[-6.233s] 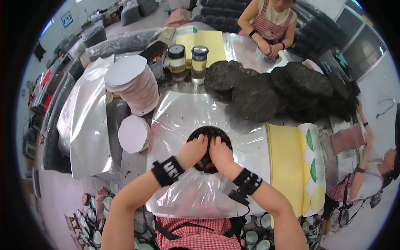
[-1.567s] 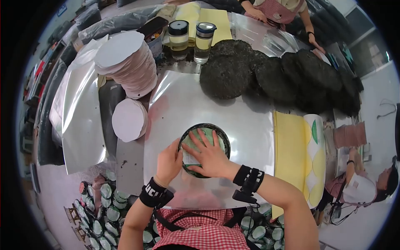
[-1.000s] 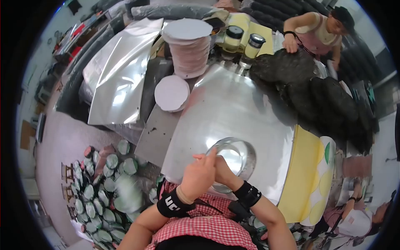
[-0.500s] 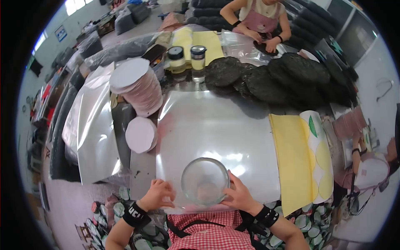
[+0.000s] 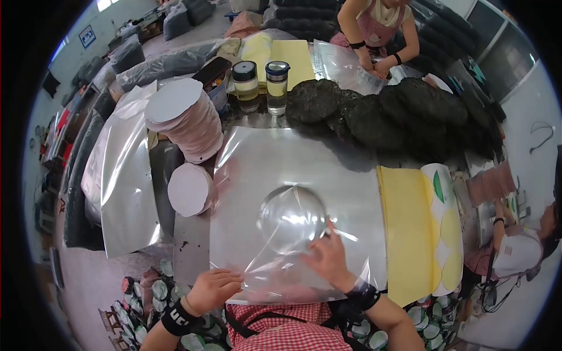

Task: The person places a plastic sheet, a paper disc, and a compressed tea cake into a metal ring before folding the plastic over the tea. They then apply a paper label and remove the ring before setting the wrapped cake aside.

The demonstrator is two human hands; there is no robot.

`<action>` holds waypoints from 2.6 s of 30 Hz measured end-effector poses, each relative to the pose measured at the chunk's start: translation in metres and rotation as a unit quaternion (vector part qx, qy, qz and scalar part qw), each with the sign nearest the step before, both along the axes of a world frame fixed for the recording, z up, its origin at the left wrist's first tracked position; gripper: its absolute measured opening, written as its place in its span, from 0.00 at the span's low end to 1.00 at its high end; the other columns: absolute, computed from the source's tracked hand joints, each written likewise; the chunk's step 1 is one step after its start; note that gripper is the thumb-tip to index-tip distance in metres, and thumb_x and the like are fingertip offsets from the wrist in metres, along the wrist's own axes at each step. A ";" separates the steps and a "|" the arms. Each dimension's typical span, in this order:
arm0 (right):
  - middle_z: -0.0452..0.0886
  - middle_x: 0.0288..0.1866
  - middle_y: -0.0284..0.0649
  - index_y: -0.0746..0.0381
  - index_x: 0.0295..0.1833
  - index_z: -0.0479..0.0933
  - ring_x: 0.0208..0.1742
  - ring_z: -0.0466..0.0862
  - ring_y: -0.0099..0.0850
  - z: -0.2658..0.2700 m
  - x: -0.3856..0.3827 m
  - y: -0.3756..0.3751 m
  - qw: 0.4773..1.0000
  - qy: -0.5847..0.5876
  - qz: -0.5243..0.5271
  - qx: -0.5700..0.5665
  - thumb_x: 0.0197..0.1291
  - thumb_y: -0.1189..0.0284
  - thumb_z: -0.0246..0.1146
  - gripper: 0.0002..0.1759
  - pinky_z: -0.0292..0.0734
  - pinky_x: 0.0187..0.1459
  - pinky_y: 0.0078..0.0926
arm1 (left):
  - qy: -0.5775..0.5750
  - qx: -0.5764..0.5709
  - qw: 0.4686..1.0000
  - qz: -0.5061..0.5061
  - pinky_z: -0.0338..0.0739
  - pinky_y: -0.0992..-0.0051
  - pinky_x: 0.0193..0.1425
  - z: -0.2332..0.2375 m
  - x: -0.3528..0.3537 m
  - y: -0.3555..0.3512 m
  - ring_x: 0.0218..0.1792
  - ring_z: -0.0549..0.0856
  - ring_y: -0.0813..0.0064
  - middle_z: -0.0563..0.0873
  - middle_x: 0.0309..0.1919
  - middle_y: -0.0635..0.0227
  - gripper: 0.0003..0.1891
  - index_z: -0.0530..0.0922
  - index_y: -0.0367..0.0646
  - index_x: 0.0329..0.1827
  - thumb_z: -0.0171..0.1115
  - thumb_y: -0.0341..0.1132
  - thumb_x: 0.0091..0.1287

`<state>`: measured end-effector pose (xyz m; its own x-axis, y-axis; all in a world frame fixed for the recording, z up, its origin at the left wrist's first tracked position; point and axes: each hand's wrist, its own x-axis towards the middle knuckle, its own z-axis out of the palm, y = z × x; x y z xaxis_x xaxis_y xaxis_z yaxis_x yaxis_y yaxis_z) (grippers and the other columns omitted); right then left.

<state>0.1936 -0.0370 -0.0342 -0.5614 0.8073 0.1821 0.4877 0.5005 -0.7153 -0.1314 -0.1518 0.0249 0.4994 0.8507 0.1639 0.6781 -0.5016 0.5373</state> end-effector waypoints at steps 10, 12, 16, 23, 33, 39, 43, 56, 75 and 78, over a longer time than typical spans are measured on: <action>0.83 0.53 0.42 0.59 0.56 0.83 0.56 0.83 0.41 -0.040 0.094 -0.149 0.976 -0.051 0.166 -0.130 0.64 0.70 0.62 0.15 0.80 0.60 0.40 | 0.220 0.110 0.912 0.329 0.72 0.56 0.69 -0.024 -0.062 0.107 0.69 0.76 0.51 0.78 0.67 0.50 0.31 0.72 0.35 0.70 0.69 0.36 0.64; 0.86 0.41 0.38 0.55 0.52 0.85 0.41 0.86 0.36 -0.014 0.124 -0.146 0.964 -0.130 0.163 -0.165 0.68 0.71 0.60 0.12 0.84 0.47 0.35 | 0.229 0.128 0.906 0.332 0.74 0.58 0.66 -0.057 -0.084 0.116 0.68 0.78 0.52 0.80 0.65 0.50 0.29 0.73 0.33 0.68 0.67 0.35 0.65; 0.84 0.31 0.37 0.62 0.51 0.82 0.32 0.85 0.29 0.062 0.133 0.032 0.971 0.044 -0.234 0.027 0.69 0.69 0.65 0.10 0.82 0.39 0.28 | 0.277 0.196 0.902 0.269 0.83 0.65 0.51 -0.067 -0.087 0.107 0.53 0.87 0.57 0.87 0.54 0.54 0.22 0.76 0.32 0.63 0.64 0.31 0.67; 0.79 0.43 0.37 0.64 0.48 0.75 0.40 0.83 0.28 0.003 0.152 0.291 0.763 0.462 -0.377 -0.251 0.68 0.68 0.69 0.13 0.86 0.41 0.26 | 0.392 0.049 0.847 0.356 0.82 0.65 0.32 -0.007 -0.062 0.111 0.31 0.89 0.62 0.88 0.33 0.65 0.17 0.80 0.41 0.55 0.63 0.25 0.62; 0.82 0.43 0.37 0.64 0.56 0.72 0.40 0.83 0.24 0.019 0.080 0.151 0.747 0.521 -0.303 -0.281 0.67 0.75 0.69 0.17 0.82 0.41 0.21 | 0.090 0.176 0.979 0.046 0.85 0.70 0.44 -0.037 0.095 0.121 0.49 0.89 0.67 0.89 0.49 0.65 0.13 0.85 0.41 0.48 0.66 0.31 0.60; 0.83 0.39 0.38 0.65 0.58 0.72 0.38 0.84 0.25 -0.001 0.035 0.070 0.857 0.326 -0.236 -0.322 0.67 0.73 0.69 0.19 0.82 0.41 0.25 | -0.025 0.184 0.979 0.088 0.84 0.69 0.42 0.012 0.089 0.121 0.43 0.87 0.66 0.86 0.48 0.66 0.14 0.84 0.44 0.51 0.68 0.36 0.63; 0.80 0.48 0.46 0.67 0.65 0.69 0.40 0.84 0.35 0.046 0.034 0.076 0.980 -0.059 -0.189 -0.016 0.57 0.67 0.77 0.35 0.84 0.43 0.33 | 0.075 0.065 0.988 0.114 0.83 0.67 0.46 -0.023 0.089 0.150 0.49 0.84 0.62 0.82 0.48 0.60 0.35 0.74 0.38 0.68 0.74 0.44 0.59; 0.73 0.49 0.48 0.80 0.62 0.71 0.42 0.83 0.34 -0.016 -0.066 0.112 0.897 -0.420 -0.052 0.129 0.55 0.74 0.67 0.30 0.88 0.36 0.21 | 0.220 -0.058 0.973 0.037 0.87 0.70 0.38 -0.072 0.105 0.215 0.35 0.90 0.59 0.78 0.52 0.49 0.61 0.60 0.18 0.72 0.86 0.38 0.34; 0.88 0.36 0.42 0.65 0.64 0.76 0.39 0.86 0.37 0.085 0.080 0.086 0.945 0.129 -0.286 0.093 0.60 0.76 0.69 0.25 0.78 0.57 0.33 | -0.501 -0.149 0.771 0.363 0.77 0.79 0.34 0.056 -0.015 0.066 0.26 0.79 0.82 0.80 0.26 0.70 0.21 0.74 0.33 0.62 0.65 0.34 0.70; 0.88 0.38 0.39 0.66 0.61 0.79 0.39 0.87 0.30 0.118 0.120 0.094 0.857 0.360 -0.366 0.040 0.58 0.80 0.71 0.24 0.79 0.56 0.30 | -0.412 0.012 0.771 0.485 0.79 0.77 0.37 0.005 -0.033 0.064 0.30 0.81 0.79 0.82 0.30 0.70 0.21 0.76 0.37 0.61 0.68 0.33 0.67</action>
<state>0.3137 0.0568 0.0837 0.3721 0.8640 0.3391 0.1376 0.3100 -0.9407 -0.1643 -0.0874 0.0296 -0.6516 0.7509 0.1075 0.1738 0.0099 0.9847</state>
